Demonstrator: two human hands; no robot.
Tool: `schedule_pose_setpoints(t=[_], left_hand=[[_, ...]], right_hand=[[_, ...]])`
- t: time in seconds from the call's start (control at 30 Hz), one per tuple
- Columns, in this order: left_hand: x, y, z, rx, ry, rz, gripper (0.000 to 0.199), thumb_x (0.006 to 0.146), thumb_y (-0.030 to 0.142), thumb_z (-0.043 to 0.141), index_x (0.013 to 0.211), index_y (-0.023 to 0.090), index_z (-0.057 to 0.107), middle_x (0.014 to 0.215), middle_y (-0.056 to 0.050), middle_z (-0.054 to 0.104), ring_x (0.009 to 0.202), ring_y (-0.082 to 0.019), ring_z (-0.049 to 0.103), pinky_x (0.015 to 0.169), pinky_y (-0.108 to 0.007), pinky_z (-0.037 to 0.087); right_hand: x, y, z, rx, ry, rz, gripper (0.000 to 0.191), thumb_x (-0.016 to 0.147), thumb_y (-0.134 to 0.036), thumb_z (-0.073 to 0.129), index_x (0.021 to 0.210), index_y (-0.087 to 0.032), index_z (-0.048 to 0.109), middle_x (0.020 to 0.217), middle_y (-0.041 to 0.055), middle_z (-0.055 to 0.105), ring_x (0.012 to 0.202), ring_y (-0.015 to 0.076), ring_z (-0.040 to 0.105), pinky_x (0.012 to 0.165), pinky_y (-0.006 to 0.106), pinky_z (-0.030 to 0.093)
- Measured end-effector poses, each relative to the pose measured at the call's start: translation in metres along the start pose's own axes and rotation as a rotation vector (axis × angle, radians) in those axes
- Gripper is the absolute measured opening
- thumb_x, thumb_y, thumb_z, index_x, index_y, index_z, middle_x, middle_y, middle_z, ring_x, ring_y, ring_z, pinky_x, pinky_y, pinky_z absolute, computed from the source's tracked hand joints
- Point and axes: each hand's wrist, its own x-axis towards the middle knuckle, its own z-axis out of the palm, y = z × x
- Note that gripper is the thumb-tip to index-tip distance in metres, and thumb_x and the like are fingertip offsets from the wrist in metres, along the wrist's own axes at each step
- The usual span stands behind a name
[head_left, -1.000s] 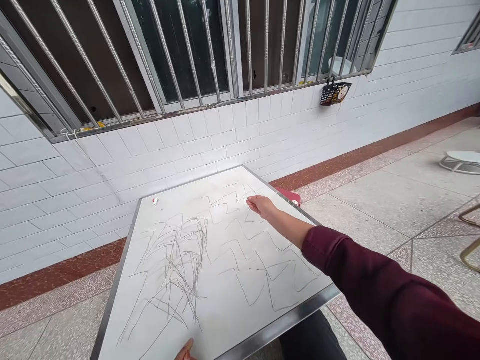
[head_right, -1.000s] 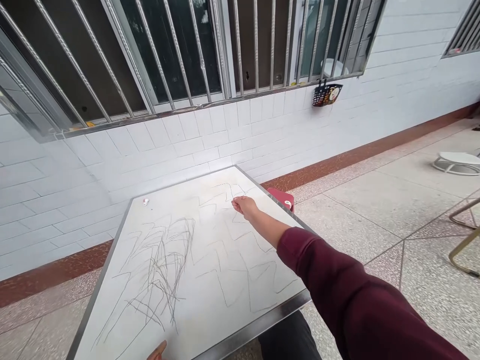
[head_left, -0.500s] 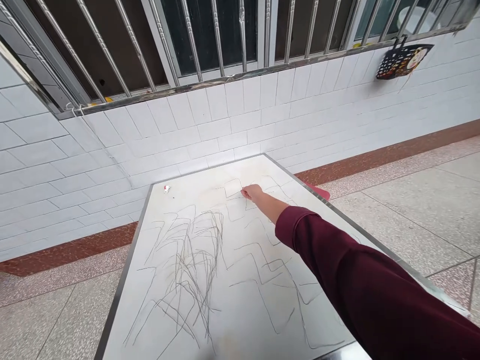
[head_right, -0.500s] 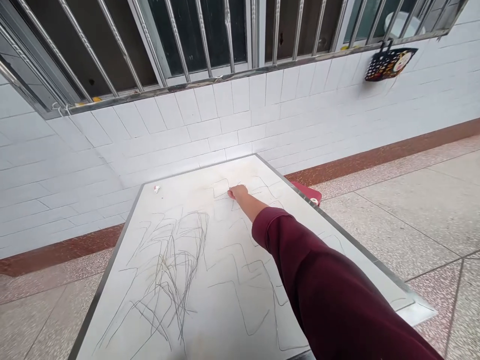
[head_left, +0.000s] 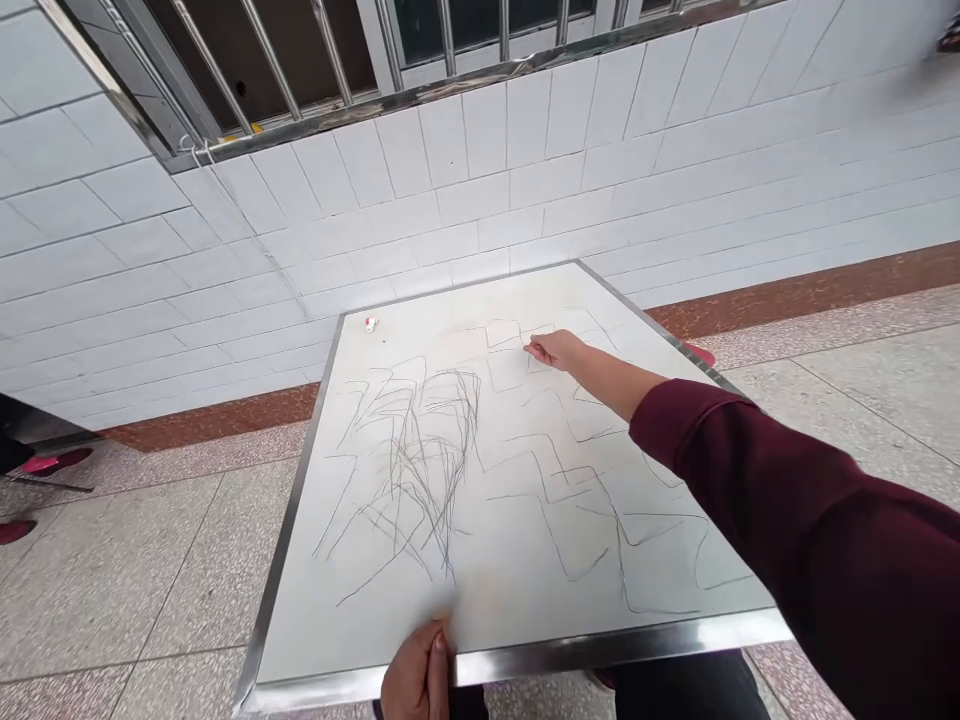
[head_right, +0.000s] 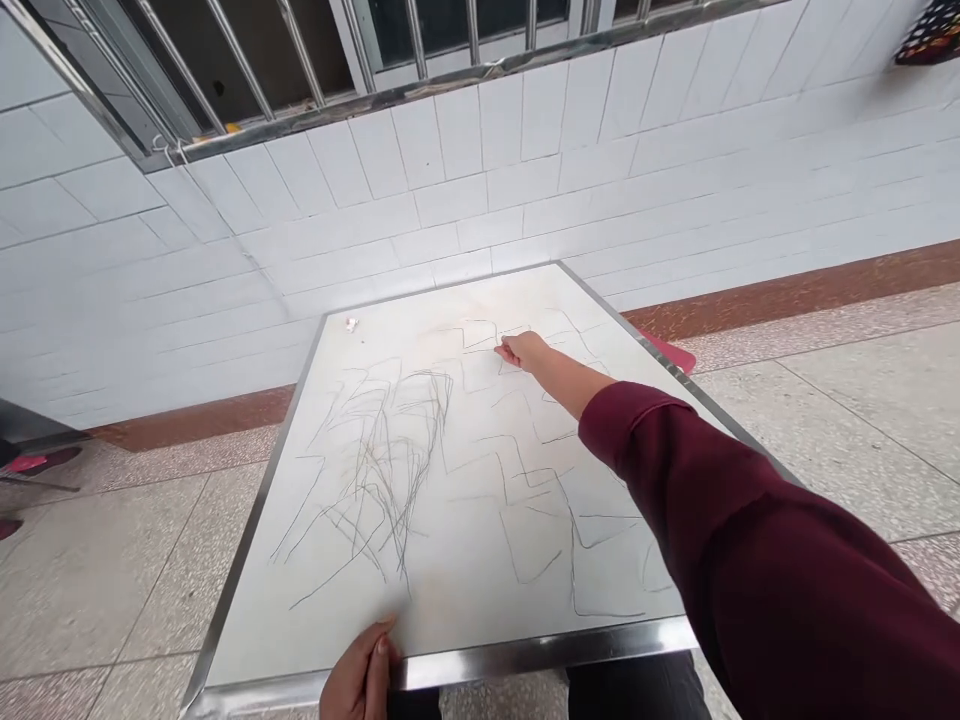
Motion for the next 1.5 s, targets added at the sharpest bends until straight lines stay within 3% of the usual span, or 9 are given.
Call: schedule_pose_setpoints(t=[0.1, 0.17, 0.3, 0.43, 0.57, 0.87, 0.97, 1.13, 1.5], left_hand=[[-0.001, 0.009, -0.001, 0.012, -0.032, 0.093, 0.037, 0.087, 0.052, 0.049, 0.093, 0.027, 0.076, 0.074, -0.010, 0.072, 0.069, -0.028, 0.067, 0.066, -0.037, 0.051], [-0.002, 0.013, -0.002, 0.028, -0.043, 0.150, 0.036, 0.091, 0.045, 0.046, 0.098, 0.025, 0.075, 0.077, -0.010, 0.072, 0.071, -0.027, 0.067, 0.071, -0.037, 0.051], [-0.003, 0.015, -0.005, 0.058, -0.081, 0.300, 0.032, 0.095, 0.032, 0.044, 0.104, 0.021, 0.072, 0.089, -0.012, 0.073, 0.081, -0.026, 0.067, 0.078, -0.037, 0.051], [-0.005, 0.013, -0.009, 0.056, -0.147, 0.429, 0.029, 0.096, 0.027, 0.044, 0.104, 0.021, 0.071, 0.096, -0.011, 0.072, 0.091, -0.024, 0.066, 0.084, -0.038, 0.050], [-0.006, 0.013, -0.013, 0.043, -0.226, 0.509, 0.027, 0.096, 0.025, 0.045, 0.101, 0.021, 0.071, 0.091, -0.008, 0.071, 0.087, -0.021, 0.064, 0.081, -0.035, 0.052], [-0.006, 0.014, -0.019, 0.022, -0.279, 0.549, 0.027, 0.096, 0.023, 0.045, 0.102, 0.021, 0.072, 0.092, -0.007, 0.070, 0.088, -0.020, 0.063, 0.080, -0.034, 0.051], [-0.006, 0.014, -0.019, 0.019, -0.286, 0.548, 0.027, 0.096, 0.023, 0.045, 0.100, 0.021, 0.072, 0.091, -0.008, 0.069, 0.087, -0.020, 0.063, 0.079, -0.035, 0.050], [-0.006, 0.016, -0.019, 0.011, -0.293, 0.536, 0.029, 0.096, 0.026, 0.044, 0.095, 0.020, 0.072, 0.089, -0.009, 0.069, 0.086, -0.021, 0.062, 0.079, -0.035, 0.050], [-0.031, 0.019, -0.029, -0.046, -0.208, 0.473, 0.029, 0.096, 0.028, 0.046, 0.101, 0.021, 0.073, 0.095, -0.009, 0.069, 0.092, -0.021, 0.063, 0.085, -0.034, 0.051]], right_hand=[[-0.047, 0.021, 0.028, -0.138, -0.153, -0.105, 0.011, 0.091, -0.023, 0.062, 0.094, -0.013, 0.065, 0.091, 0.0083, 0.068, 0.071, 0.0131, 0.061, 0.061, 0.025, 0.050], [-0.088, 0.043, 0.058, -0.254, -0.315, -0.202, 0.004, 0.085, -0.018, 0.067, 0.082, -0.016, 0.067, 0.079, 0.0052, 0.069, 0.063, 0.0123, 0.058, 0.053, 0.023, 0.043], [-0.169, 0.092, 0.131, -0.500, -0.602, -0.389, 0.003, 0.077, -0.021, 0.073, 0.076, -0.023, 0.071, 0.080, 0.0001, 0.070, 0.071, 0.0163, 0.062, 0.058, 0.025, 0.043], [-0.217, 0.126, 0.188, -0.783, -0.618, -0.525, 0.004, 0.082, -0.020, 0.065, 0.079, -0.022, 0.069, 0.095, 0.0025, 0.069, 0.086, 0.0202, 0.063, 0.068, 0.028, 0.044], [-0.232, 0.144, 0.219, -1.040, -0.528, -0.565, 0.010, 0.088, -0.021, 0.058, 0.093, -0.018, 0.066, 0.109, 0.0102, 0.065, 0.105, 0.0262, 0.060, 0.078, 0.032, 0.047], [-0.240, 0.157, 0.238, -1.286, -0.375, -0.580, 0.032, 0.096, -0.028, 0.052, 0.124, -0.014, 0.054, 0.123, 0.0171, 0.058, 0.110, 0.0254, 0.060, 0.084, 0.035, 0.052], [-0.240, 0.159, 0.241, -1.312, -0.358, -0.563, 0.034, 0.096, -0.028, 0.054, 0.125, -0.011, 0.055, 0.123, 0.0183, 0.059, 0.108, 0.0253, 0.061, 0.084, 0.036, 0.053], [-0.239, 0.161, 0.243, -1.319, -0.361, -0.511, 0.034, 0.094, -0.033, 0.058, 0.123, -0.016, 0.056, 0.123, 0.0094, 0.059, 0.104, 0.0224, 0.062, 0.087, 0.043, 0.054], [-0.252, 0.159, 0.230, -1.091, -0.332, -0.523, 0.026, 0.095, -0.030, 0.056, 0.116, -0.014, 0.059, 0.115, 0.0096, 0.062, 0.098, 0.0210, 0.063, 0.082, 0.039, 0.054]])
